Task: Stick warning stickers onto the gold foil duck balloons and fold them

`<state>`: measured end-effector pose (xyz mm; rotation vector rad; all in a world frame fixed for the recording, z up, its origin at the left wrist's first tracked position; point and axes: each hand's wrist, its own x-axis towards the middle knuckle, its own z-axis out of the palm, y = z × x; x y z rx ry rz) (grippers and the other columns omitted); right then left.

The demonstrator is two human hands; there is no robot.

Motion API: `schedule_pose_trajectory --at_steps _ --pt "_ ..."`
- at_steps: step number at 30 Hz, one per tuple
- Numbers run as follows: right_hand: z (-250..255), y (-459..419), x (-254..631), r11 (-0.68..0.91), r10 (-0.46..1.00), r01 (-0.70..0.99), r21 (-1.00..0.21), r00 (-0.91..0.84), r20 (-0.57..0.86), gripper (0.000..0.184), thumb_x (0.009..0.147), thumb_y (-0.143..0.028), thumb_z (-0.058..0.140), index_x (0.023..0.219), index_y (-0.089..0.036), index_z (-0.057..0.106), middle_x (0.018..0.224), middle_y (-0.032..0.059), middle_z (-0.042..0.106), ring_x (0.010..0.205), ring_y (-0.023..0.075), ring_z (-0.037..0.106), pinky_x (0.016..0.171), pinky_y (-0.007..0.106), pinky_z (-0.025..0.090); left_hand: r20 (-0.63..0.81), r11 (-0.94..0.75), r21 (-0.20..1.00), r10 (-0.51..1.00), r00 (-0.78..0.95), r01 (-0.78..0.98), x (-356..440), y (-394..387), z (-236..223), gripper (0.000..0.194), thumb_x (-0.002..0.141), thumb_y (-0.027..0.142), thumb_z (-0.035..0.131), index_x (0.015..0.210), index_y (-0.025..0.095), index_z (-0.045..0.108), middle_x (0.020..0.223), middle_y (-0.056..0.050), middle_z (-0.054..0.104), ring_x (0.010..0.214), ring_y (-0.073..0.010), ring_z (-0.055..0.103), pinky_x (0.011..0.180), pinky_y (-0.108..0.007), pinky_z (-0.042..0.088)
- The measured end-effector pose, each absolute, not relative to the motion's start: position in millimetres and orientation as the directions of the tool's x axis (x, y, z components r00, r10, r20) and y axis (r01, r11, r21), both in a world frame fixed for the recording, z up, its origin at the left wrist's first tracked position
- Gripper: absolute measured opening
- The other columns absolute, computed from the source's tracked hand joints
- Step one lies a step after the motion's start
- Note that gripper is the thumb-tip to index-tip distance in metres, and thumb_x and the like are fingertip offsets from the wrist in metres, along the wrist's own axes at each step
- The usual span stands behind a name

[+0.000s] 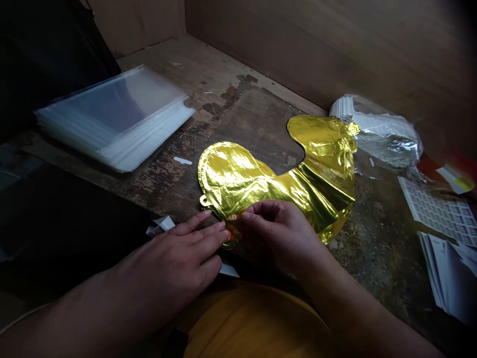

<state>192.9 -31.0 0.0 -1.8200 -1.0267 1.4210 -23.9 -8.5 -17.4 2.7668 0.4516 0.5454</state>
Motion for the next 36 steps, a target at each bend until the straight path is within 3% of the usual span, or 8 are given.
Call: schedule_pose_trajectory --at_steps 12,20,23,28,29,32,34,36 --pt "3.9 -31.9 186.8 -0.507 0.861 0.345 -0.79 0.161 -0.482 0.025 0.076 -0.042 0.064 0.072 -0.017 0.066 0.059 -0.0002 0.057 0.049 0.0117 0.049 0.045 0.024 0.036 0.383 -0.916 0.337 0.346 0.856 0.219 -20.5 -7.1 -17.7 0.032 0.099 0.013 0.038 0.078 0.016 0.063 0.113 -0.011 0.07 0.117 -0.0183 0.062 0.121 -0.036 0.025" --pt "0.4 -29.6 180.9 -0.486 0.873 0.461 -0.742 0.223 -0.434 0.019 0.077 -0.036 0.061 0.07 -0.019 0.063 0.056 -0.0022 0.056 0.048 0.0114 0.048 0.045 0.024 0.034 0.369 -0.916 0.335 0.343 0.864 0.22 -19.7 -6.8 -17.5 0.026 0.095 0.009 0.042 0.079 0.017 0.062 0.111 -0.009 0.07 0.115 -0.0175 0.063 0.121 -0.034 0.023" --pt "0.7 -34.0 178.7 -0.376 0.926 0.618 -0.691 0.226 -0.302 0.009 0.079 -0.028 0.062 0.077 -0.02 0.06 0.058 -0.0033 0.056 0.051 0.012 0.05 0.049 0.024 0.037 0.357 -0.92 0.321 0.338 0.871 0.225 -19.1 -7.2 -17.6 0.023 0.094 0.008 0.044 0.08 0.017 0.061 0.111 -0.008 0.07 0.114 -0.018 0.063 0.121 -0.036 0.023" --pt "-2.8 -43.5 180.1 -0.083 0.979 0.891 -0.446 0.156 0.13 0.013 0.083 -0.024 0.061 0.093 -0.02 0.055 0.085 0.0044 0.062 0.065 0.0167 0.056 0.057 0.028 0.041 0.317 -0.919 0.319 0.336 0.887 0.234 -17.9 -6.2 -20.6 0.021 0.094 0.011 0.048 0.078 0.019 0.059 0.108 -0.005 0.071 0.113 -0.0172 0.063 0.122 -0.037 0.021" --pt "-4.6 -43.8 182.0 -0.015 0.981 0.91 -0.414 0.094 0.171 0.004 0.087 -0.024 0.057 0.089 -0.02 0.055 0.088 0.0055 0.061 0.067 0.0166 0.056 0.058 0.028 0.042 0.32 -0.922 0.311 0.332 0.887 0.233 -17.7 -5.8 -21.2 0.021 0.094 0.011 0.048 0.078 0.019 0.059 0.108 -0.005 0.071 0.113 -0.0171 0.063 0.122 -0.037 0.021" --pt "-7.2 -41.9 190.2 0.029 0.974 0.926 -0.377 0.059 0.22 0.013 0.09 -0.018 0.05 0.079 -0.021 0.055 0.082 0.0044 0.058 0.064 0.0158 0.053 0.058 0.028 0.043 0.33 -0.928 0.296 0.323 0.887 0.228 -17.1 -4.2 -21.7 0.021 0.093 0.009 0.047 0.079 0.019 0.059 0.108 -0.005 0.071 0.111 -0.016 0.063 0.122 -0.036 0.021" --pt "-4.3 -42.0 195.0 0.036 0.946 0.922 -0.385 0.093 0.31 0.011 0.089 -0.015 0.05 0.083 -0.02 0.058 0.081 0.0052 0.06 0.068 0.0171 0.055 0.061 0.03 0.047 0.348 -0.926 0.303 0.328 0.878 0.226 -16.6 -3.3 -20.3 0.022 0.093 0.007 0.047 0.078 0.019 0.058 0.108 -0.004 0.071 0.111 -0.0154 0.064 0.121 -0.036 0.023" --pt "-0.4 -46.4 196.6 0.226 0.929 0.893 -0.39 -0.077 0.362 0.012 0.09 -0.014 0.053 0.095 -0.018 0.063 0.093 0.0084 0.066 0.081 0.0195 0.06 0.073 0.033 0.052 0.335 -0.917 0.324 0.342 0.878 0.233 -16.7 -3.8 -17.4 0.021 0.093 0.007 0.047 0.079 0.02 0.058 0.108 -0.004 0.071 0.109 -0.0149 0.064 0.12 -0.036 0.026"
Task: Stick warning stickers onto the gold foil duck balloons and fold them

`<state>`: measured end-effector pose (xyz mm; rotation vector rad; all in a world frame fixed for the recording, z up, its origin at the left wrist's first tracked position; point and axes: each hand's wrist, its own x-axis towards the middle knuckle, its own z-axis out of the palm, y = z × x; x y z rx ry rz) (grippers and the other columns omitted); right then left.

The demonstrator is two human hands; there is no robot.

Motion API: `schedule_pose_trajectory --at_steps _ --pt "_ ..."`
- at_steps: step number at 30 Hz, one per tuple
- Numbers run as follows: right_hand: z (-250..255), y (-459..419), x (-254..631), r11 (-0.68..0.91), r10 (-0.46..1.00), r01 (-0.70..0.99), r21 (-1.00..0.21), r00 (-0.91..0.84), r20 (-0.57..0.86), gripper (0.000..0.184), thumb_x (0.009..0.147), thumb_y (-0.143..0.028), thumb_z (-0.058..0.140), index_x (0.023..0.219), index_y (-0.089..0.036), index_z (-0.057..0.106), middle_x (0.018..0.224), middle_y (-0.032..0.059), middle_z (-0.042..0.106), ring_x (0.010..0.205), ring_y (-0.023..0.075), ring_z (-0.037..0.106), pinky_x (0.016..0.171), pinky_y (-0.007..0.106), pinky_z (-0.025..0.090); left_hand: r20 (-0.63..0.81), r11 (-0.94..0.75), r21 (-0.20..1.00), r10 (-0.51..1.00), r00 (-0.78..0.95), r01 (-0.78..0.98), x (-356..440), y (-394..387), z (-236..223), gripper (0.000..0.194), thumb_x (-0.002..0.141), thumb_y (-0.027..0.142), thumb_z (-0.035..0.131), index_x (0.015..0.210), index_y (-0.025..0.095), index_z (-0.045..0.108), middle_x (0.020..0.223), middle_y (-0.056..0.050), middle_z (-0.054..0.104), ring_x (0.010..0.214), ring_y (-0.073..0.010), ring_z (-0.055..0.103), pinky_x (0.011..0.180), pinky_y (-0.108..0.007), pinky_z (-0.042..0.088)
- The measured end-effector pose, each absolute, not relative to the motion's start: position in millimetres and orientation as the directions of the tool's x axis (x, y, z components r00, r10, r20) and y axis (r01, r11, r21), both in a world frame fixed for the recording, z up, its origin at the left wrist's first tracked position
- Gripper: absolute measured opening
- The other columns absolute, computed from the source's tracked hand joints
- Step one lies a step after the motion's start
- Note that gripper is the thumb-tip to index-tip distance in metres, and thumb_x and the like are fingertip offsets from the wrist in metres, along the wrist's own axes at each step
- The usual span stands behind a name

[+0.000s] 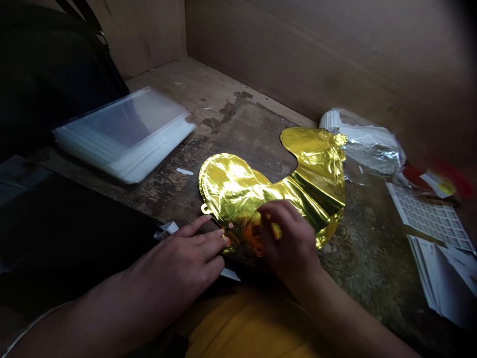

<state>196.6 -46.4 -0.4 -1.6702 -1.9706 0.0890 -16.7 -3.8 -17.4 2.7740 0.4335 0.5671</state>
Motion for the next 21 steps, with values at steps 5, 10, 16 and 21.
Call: schedule_pose_trajectory --at_steps 5,10,16,21 --pt "-8.2 -67.0 191.4 0.52 0.853 0.765 -0.38 -0.446 0.271 0.028 0.093 -0.016 0.058 0.12 -0.015 0.062 0.127 0.0106 0.066 0.104 0.0232 0.061 0.091 0.039 0.053 0.305 -0.898 0.313 0.404 0.863 0.31 -25.9 -12.8 -8.9 0.022 0.092 0.008 0.047 0.079 0.019 0.061 0.109 -0.006 0.069 0.109 -0.0175 0.063 0.117 -0.039 0.032" --pt "-11.9 -67.0 189.1 0.464 0.884 0.751 -0.47 -0.353 0.307 0.022 0.094 -0.012 0.053 0.11 -0.015 0.068 0.116 0.0116 0.071 0.097 0.0214 0.066 0.084 0.035 0.055 0.256 -0.843 0.307 0.519 0.815 0.441 -37.4 -17.1 -7.9 0.023 0.091 0.005 0.046 0.087 0.021 0.063 0.116 -0.004 0.065 0.113 -0.02 0.058 0.113 -0.043 0.036" --pt "2.7 -45.5 194.6 -0.165 0.986 0.433 -0.886 0.083 -0.143 0.018 0.08 -0.03 0.073 0.069 -0.018 0.065 0.064 -0.0013 0.063 0.059 0.0128 0.056 0.056 0.024 0.045 0.271 -0.825 0.361 0.538 0.798 0.434 -30.4 -10.6 -6.7 0.017 0.09 0.01 0.051 0.083 0.02 0.063 0.126 -0.007 0.059 0.12 -0.0247 0.053 0.108 -0.045 0.041" --pt "4.8 -28.4 208.3 -0.377 0.926 0.105 -0.92 0.083 -0.369 0.038 0.076 -0.048 0.074 0.064 -0.017 0.056 0.05 -0.008 0.045 0.045 0.0059 0.035 0.044 0.02 0.028 0.198 -0.832 0.372 0.503 0.841 0.411 -19.6 -5.0 5.7 0.015 0.088 0.011 0.055 0.09 0.02 0.066 0.134 -0.007 0.057 0.127 -0.0244 0.051 0.109 -0.042 0.043"
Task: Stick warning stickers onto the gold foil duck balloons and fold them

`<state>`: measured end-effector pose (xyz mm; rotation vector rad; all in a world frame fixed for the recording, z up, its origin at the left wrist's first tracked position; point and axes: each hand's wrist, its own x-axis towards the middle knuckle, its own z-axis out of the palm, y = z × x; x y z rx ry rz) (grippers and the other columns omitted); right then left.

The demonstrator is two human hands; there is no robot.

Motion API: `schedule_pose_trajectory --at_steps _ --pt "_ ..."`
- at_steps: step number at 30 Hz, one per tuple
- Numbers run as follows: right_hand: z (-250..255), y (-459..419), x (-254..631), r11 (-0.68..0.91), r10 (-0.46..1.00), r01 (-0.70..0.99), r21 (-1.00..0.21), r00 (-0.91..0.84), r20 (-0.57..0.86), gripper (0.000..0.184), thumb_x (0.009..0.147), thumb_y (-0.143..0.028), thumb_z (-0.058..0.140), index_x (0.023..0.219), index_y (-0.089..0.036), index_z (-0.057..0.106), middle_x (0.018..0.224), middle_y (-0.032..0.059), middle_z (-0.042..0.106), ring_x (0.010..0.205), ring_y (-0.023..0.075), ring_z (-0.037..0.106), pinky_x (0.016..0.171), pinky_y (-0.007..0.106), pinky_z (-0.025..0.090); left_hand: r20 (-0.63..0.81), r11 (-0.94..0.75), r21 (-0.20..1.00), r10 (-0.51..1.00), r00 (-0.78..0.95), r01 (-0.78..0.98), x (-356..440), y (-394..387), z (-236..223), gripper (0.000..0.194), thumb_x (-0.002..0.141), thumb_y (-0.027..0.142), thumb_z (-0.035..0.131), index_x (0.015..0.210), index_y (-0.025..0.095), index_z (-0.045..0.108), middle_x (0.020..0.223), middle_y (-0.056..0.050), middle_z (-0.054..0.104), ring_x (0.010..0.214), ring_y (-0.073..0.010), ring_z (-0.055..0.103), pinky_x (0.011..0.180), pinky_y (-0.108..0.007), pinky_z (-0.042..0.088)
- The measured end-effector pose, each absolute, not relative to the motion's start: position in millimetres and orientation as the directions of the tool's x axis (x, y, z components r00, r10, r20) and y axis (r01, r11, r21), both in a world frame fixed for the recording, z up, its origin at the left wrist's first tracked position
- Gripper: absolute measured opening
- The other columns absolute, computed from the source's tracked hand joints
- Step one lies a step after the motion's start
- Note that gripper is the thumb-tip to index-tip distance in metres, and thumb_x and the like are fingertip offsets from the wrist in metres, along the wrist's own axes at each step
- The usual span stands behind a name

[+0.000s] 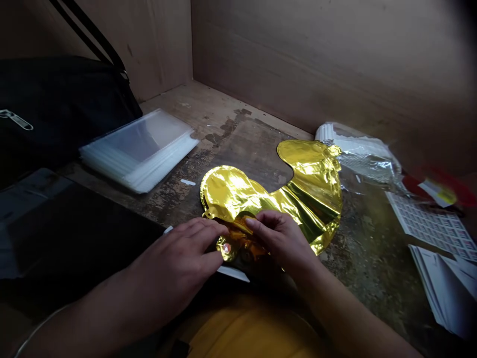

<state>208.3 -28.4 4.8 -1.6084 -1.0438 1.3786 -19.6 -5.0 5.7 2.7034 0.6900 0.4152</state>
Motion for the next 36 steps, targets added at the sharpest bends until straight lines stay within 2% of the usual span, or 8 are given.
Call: schedule_pose_trajectory --at_steps 5,8,11,15,19,25,31,36 --pt "8.1 -22.2 214.9 -0.462 0.887 0.036 -0.886 0.001 -0.463 0.042 0.079 -0.055 0.067 0.065 -0.019 0.051 0.047 -0.0091 0.039 0.04 0.0065 0.03 0.04 0.021 0.026 0.205 -0.88 0.396 0.364 0.909 0.263 -5.2 6.2 0.2 0.014 0.086 0.013 0.058 0.094 0.021 0.066 0.141 -0.005 0.055 0.132 -0.0237 0.048 0.115 -0.042 0.037" --pt "11.7 -32.4 214.2 -0.229 0.972 0.321 -0.919 0.131 -0.197 0.031 0.086 -0.048 0.061 0.082 -0.017 0.06 0.068 0.0001 0.059 0.058 0.0132 0.052 0.055 0.026 0.045 0.229 -0.877 0.445 0.306 0.924 0.18 3.0 11.5 -5.4 0.008 0.086 0.018 0.06 0.087 0.022 0.066 0.122 -0.003 0.068 0.123 -0.0212 0.056 0.117 -0.043 0.032" --pt "11.8 -49.9 211.0 0.081 0.984 0.706 -0.703 0.057 0.171 0.046 0.077 -0.032 0.073 0.118 -0.017 0.058 0.115 0.0126 0.064 0.104 0.0267 0.058 0.089 0.041 0.05 0.217 -0.856 0.486 0.313 0.924 0.176 6.6 11.8 -7.3 0.007 0.086 0.018 0.06 0.085 0.022 0.066 0.104 -0.002 0.071 0.112 -0.0204 0.06 0.116 -0.044 0.031" --pt "6.0 -64.6 203.7 0.234 0.966 0.819 -0.524 -0.136 0.219 0.021 0.084 -0.014 0.061 0.104 -0.019 0.066 0.114 0.0121 0.067 0.105 0.0275 0.057 0.091 0.044 0.051 0.17 -0.846 0.478 0.351 0.921 0.234 5.9 8.3 -8.0 0.011 0.086 0.016 0.058 0.086 0.022 0.067 0.093 -0.002 0.07 0.097 -0.0198 0.063 0.103 -0.04 0.043" --pt "12.1 -53.4 214.7 0.12 0.984 0.777 -0.618 -0.012 0.175 0.019 0.088 -0.013 0.054 0.078 -0.02 0.068 0.088 0.0071 0.071 0.08 0.0207 0.062 0.071 0.034 0.051 0.197 -0.845 0.487 0.353 0.914 0.221 4.8 7.3 -6.7 0.013 0.084 0.013 0.059 0.089 0.022 0.067 0.113 -0.002 0.07 0.107 -0.0186 0.063 0.113 -0.038 0.035" --pt "33.4 11.2 324.9 -0.267 0.884 0.596 -0.757 0.464 0.054 0.02 0.085 -0.033 0.066 0.081 -0.013 0.067 0.072 0.0016 0.067 0.066 0.0173 0.063 0.061 0.029 0.05 0.327 -0.864 0.448 0.397 0.858 0.229 5.1 9.6 -11.0 0.022 0.087 0.013 0.051 0.088 0.027 0.069 0.121 0.004 0.07 0.119 -0.0171 0.061 0.109 -0.031 0.039" --pt "21.5 39.3 420.3 -0.445 0.684 0.574 -0.688 0.713 0.153 0.03 0.094 -0.035 0.06 0.117 -0.016 0.06 0.116 0.0069 0.063 0.097 0.0212 0.064 0.081 0.04 0.056 0.44 -0.886 0.433 0.368 0.819 0.166 9.3 13.0 -21.0 0.022 0.089 0.016 0.05 0.085 0.029 0.067 0.118 0.008 0.072 0.118 -0.0124 0.061 0.11 -0.021 0.035" --pt "31.1 24.4 398.2 -0.403 0.664 0.65 -0.645 0.692 0.283 0.024 0.096 -0.032 0.055 0.112 -0.016 0.063 0.119 0.0102 0.062 0.104 0.0218 0.061 0.089 0.041 0.051 0.377 -0.86 0.478 0.387 0.842 0.182 8.8 12.4 -2.9 0.024 0.089 0.013 0.048 0.084 0.027 0.067 0.115 0.006 0.073 0.112 -0.0135 0.064 0.109 -0.025 0.036"
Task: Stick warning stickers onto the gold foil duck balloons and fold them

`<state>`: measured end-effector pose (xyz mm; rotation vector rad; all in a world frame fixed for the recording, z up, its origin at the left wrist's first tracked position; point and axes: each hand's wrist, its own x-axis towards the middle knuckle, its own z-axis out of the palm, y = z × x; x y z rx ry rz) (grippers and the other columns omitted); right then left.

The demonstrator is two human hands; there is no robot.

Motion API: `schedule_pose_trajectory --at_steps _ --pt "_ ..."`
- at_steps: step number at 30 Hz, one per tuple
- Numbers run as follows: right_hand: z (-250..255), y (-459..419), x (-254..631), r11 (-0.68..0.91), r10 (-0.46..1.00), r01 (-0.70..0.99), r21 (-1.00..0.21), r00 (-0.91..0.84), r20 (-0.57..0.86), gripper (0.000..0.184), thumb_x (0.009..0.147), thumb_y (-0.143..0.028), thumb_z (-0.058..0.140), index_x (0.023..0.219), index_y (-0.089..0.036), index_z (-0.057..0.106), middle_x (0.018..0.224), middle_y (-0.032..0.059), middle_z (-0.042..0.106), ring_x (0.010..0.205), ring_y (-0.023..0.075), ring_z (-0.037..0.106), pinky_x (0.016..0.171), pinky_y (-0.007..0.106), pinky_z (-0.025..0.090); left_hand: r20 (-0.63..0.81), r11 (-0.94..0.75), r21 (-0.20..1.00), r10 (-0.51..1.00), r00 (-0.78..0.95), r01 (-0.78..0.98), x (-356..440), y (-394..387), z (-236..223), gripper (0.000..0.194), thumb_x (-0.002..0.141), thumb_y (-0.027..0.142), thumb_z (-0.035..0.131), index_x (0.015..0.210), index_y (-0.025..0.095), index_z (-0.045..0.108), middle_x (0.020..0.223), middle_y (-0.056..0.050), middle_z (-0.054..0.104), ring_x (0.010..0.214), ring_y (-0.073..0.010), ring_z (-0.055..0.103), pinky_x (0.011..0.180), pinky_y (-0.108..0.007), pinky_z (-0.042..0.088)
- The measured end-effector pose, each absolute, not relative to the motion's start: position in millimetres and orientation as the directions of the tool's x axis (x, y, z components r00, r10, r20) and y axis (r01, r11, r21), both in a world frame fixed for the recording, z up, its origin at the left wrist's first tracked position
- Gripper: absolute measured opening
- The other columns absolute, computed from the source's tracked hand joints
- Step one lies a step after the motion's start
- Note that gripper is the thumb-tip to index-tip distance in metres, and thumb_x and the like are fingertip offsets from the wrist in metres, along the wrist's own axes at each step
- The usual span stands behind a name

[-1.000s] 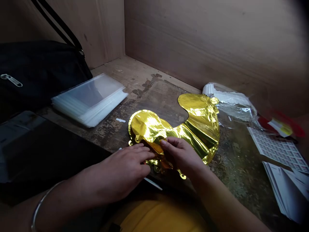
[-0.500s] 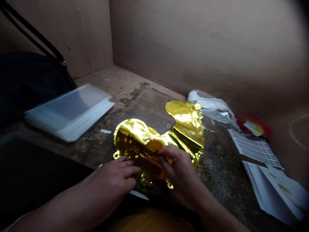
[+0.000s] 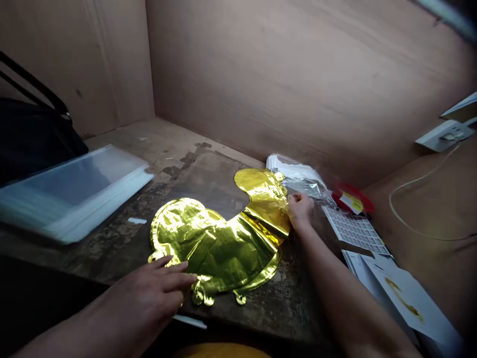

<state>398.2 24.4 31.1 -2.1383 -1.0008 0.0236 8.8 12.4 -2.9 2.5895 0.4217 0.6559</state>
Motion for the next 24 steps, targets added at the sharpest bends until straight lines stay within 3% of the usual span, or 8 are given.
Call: schedule_pose_trajectory --at_steps 4,6,8,11,14,17,20,24 --pt "47.2 -13.2 310.4 -0.243 0.864 0.721 -0.649 0.465 0.193 0.023 0.093 -0.037 0.057 0.093 -0.02 0.072 0.102 0.0074 0.071 0.101 0.0221 0.063 0.089 0.033 0.049 0.139 -0.683 0.675 0.488 0.862 0.279 -2.0 5.8 25.5 0.019 0.091 0.018 0.05 0.082 0.024 0.065 0.108 0.003 0.071 0.1 -0.0143 0.066 0.097 -0.028 0.045" --pt "54.5 -39.2 263.2 -0.011 0.999 0.657 -0.754 -0.018 -0.03 0.03 0.088 -0.041 0.063 0.112 -0.024 0.069 0.109 0.005 0.071 0.1 0.0216 0.065 0.086 0.032 0.05 -0.072 -0.452 0.804 0.571 0.818 0.386 -4.9 3.5 36.7 0.015 0.09 0.023 0.053 0.082 0.024 0.065 0.092 0.003 0.071 0.084 -0.014 0.066 0.075 -0.023 0.05" --pt "58.7 -61.8 229.4 0.019 0.969 0.54 -0.841 -0.217 -0.118 0.037 0.082 -0.041 0.072 0.113 -0.022 0.068 0.101 0.0043 0.073 0.09 0.0197 0.067 0.077 0.028 0.053 -0.3 -0.202 0.846 0.586 0.753 0.494 -4.8 2.4 43.5 0.012 0.088 0.028 0.056 0.082 0.024 0.066 0.08 0.004 0.069 0.075 -0.0147 0.064 0.064 -0.022 0.048" --pt "57.6 -79.1 210.3 -0.048 0.964 0.469 -0.882 -0.21 -0.164 0.028 0.085 -0.042 0.068 0.101 -0.019 0.07 0.089 0.0033 0.073 0.079 0.0166 0.067 0.067 0.024 0.052 -0.472 0.007 0.825 0.56 0.681 0.566 -1.3 1.7 47.2 0.015 0.085 0.034 0.059 0.082 0.021 0.067 0.075 0.003 0.067 0.073 -0.0167 0.063 0.063 -0.023 0.048" --pt "55.4 -79.3 211.4 0.02 0.981 0.51 -0.86 -0.175 -0.082 0.04 0.081 -0.042 0.071 0.114 -0.02 0.066 0.106 0.0058 0.072 0.094 0.0205 0.067 0.077 0.027 0.052 -0.482 0.032 0.822 0.57 0.666 0.568 2.5 1.0 47.6 0.019 0.084 0.038 0.059 0.083 0.02 0.067 0.076 0.002 0.067 0.073 -0.017 0.062 0.062 -0.023 0.047" --pt "55.5 -74.3 211.1 0.016 0.971 0.603 -0.798 -0.198 -0.13 0.015 0.085 -0.028 0.067 0.098 -0.021 0.07 0.086 0.0006 0.073 0.076 0.0148 0.066 0.066 0.022 0.048 -0.477 0.022 0.824 0.564 0.674 0.566 4.0 1.2 47.7 0.02 0.083 0.039 0.059 0.084 0.021 0.068 0.078 0.002 0.068 0.076 -0.0177 0.063 0.062 -0.022 0.047" --pt "53.2 -70.7 209.3 -0.119 0.959 0.591 -0.798 -0.141 -0.247 0.011 0.087 -0.02 0.061 0.078 -0.019 0.068 0.069 -0.0022 0.066 0.063 0.0108 0.058 0.057 0.02 0.043 -0.481 0.004 0.818 0.556 0.678 0.576 0.6 3.9 46.0 0.015 0.081 0.035 0.063 0.085 0.022 0.071 0.08 0.003 0.07 0.079 -0.0186 0.065 0.064 -0.022 0.047" --pt "45.3 -70.7 213.7 -0.342 0.905 0.408 -0.847 -0.099 -0.413 0.017 0.087 -0.029 0.062 0.075 -0.017 0.064 0.067 -0.0013 0.06 0.061 0.0111 0.052 0.054 0.021 0.041 -0.51 0.136 0.833 0.561 0.651 0.536 -8.0 7.9 39.2 0.013 0.079 0.034 0.067 0.084 0.023 0.072 0.081 0.004 0.071 0.078 -0.0167 0.064 0.065 -0.021 0.048"
